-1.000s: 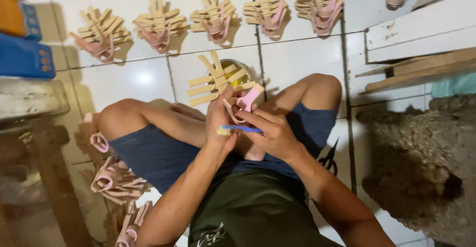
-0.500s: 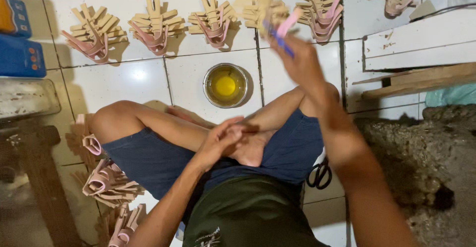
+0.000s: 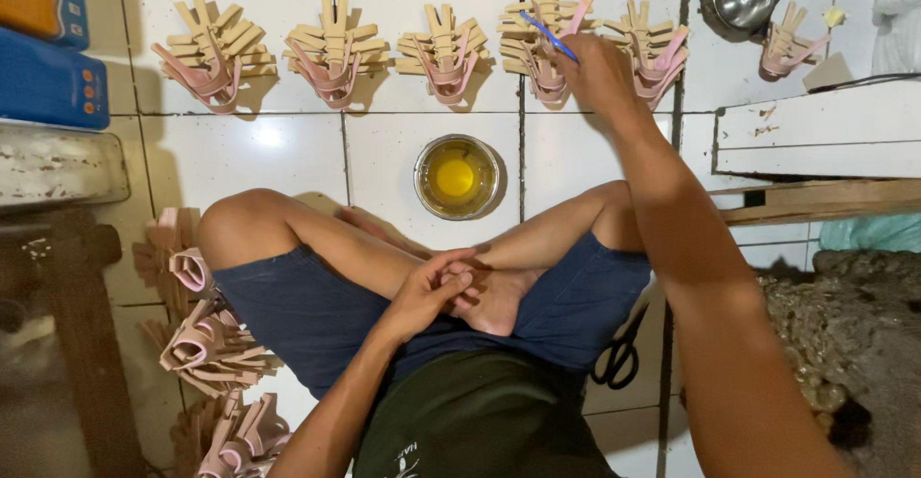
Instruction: The person sits on the floor and assembles small craft items by applying a yellow liquid from a metal bowl to wooden sticks attached to pink plastic bases using a toothbrush. They repeatedly dip the toothbrush into the bowl, brush the liquid onto the sticks, and place the finished items on the floor.
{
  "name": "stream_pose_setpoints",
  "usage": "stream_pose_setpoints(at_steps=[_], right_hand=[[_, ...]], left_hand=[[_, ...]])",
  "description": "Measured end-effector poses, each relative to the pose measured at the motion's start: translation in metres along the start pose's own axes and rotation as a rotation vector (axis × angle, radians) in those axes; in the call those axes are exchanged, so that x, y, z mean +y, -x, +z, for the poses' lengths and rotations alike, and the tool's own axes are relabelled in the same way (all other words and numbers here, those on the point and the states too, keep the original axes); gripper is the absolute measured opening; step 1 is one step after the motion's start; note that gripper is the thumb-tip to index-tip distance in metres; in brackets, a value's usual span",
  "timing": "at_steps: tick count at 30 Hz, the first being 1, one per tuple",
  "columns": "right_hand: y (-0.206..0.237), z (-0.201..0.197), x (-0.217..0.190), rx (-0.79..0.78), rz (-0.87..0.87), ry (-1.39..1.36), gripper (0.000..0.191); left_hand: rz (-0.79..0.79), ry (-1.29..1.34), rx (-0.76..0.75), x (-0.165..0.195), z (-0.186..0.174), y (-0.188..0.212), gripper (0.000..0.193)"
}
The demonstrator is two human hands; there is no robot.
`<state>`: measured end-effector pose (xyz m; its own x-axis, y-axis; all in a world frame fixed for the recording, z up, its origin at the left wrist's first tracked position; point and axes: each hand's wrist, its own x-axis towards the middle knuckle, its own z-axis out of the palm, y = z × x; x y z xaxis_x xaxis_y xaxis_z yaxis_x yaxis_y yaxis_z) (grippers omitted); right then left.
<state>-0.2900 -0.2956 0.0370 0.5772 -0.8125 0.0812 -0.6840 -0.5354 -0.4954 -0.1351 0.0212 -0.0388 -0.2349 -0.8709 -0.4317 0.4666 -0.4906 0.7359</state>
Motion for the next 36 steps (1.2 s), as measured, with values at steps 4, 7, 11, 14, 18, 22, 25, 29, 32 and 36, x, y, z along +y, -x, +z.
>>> stream_pose_setpoints(at_steps=[4,7,11,14,18,22,25,29,32,36], right_hand=[[0.006,0.001,0.004,-0.022,0.024,-0.010,0.026],[0.012,0.003,0.006,-0.057,0.118,-0.035,0.022],[0.027,0.018,0.019,0.136,0.111,-0.169,0.029],[0.045,0.040,0.028,0.333,0.044,-0.322,0.026],[0.092,0.086,0.015,0.369,0.438,-0.633,0.020],[0.134,0.122,-0.019,0.307,0.257,-0.588,0.017],[0.147,0.139,-0.034,0.274,0.226,-0.562,0.019],[0.155,0.151,-0.044,0.223,0.096,-0.618,0.027],[0.156,0.154,-0.047,0.224,0.127,-0.498,0.019],[0.154,0.151,-0.053,0.225,0.139,-0.578,0.016]], left_hand=[[0.022,0.039,-0.025,-0.004,-0.003,-0.001,0.046],[-0.055,-0.014,0.017,-0.007,-0.006,-0.003,0.046],[-0.038,-0.023,0.010,-0.013,-0.007,-0.005,0.045],[0.080,-0.008,-0.017,-0.018,-0.013,0.006,0.045],[0.226,-0.085,0.120,-0.011,-0.043,0.060,0.045],[0.260,-0.150,0.504,0.018,-0.092,0.137,0.036],[0.347,-0.216,0.871,0.038,-0.124,0.191,0.033],[0.405,-0.290,1.255,0.040,-0.145,0.267,0.025],[0.357,-0.225,1.393,0.030,-0.156,0.290,0.023],[0.351,-0.481,1.471,0.033,-0.157,0.287,0.026]])
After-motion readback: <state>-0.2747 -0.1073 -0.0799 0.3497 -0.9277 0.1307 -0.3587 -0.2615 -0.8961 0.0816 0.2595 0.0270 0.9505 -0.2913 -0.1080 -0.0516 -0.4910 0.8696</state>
